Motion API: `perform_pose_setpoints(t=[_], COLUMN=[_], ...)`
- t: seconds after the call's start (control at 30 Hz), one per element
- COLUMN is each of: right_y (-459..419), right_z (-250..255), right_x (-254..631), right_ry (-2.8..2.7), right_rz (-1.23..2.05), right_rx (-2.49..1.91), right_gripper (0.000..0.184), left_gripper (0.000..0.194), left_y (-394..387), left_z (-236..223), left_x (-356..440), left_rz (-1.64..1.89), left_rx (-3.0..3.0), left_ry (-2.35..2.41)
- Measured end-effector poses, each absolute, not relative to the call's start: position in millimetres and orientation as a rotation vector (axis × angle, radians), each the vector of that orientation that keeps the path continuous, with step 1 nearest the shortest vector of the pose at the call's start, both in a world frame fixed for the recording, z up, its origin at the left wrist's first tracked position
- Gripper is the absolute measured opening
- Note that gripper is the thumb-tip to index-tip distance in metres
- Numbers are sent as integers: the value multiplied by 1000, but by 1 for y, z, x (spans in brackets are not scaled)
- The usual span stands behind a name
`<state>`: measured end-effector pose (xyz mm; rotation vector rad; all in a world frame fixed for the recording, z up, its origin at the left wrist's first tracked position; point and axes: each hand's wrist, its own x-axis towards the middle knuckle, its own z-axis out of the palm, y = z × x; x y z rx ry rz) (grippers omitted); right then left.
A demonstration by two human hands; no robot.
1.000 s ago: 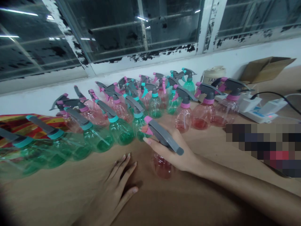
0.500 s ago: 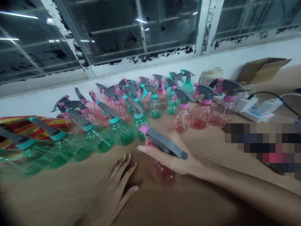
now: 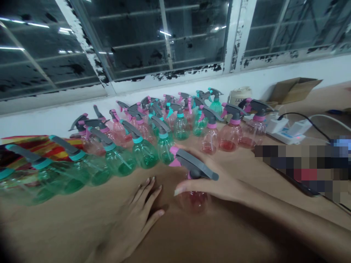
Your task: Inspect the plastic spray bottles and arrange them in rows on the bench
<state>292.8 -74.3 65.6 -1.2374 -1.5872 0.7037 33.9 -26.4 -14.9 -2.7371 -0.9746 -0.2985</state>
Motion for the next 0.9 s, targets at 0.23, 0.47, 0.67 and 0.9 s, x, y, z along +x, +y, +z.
perform_pose_setpoints(t=[0.23, 0.47, 0.67, 0.9], right_y=[-95, -98, -68, -15], right_z=[57, 64, 63, 50], right_x=[306, 309, 321, 330], right_ry=[-1725, -1703, -1609, -1620], right_rz=[610, 337, 189, 21], right_rx=[-1391, -1492, -1708, -1687], right_gripper=[64, 43, 34, 42], left_gripper=[53, 52, 52, 53], left_y=[-26, -25, -23, -22], left_z=[-15, -14, -15, -17], left_x=[35, 36, 36, 33], left_rz=[-322, -306, -317, -347], left_rx=[-2757, -2752, -2738, -2742], left_ry=[-956, -946, -925, -921])
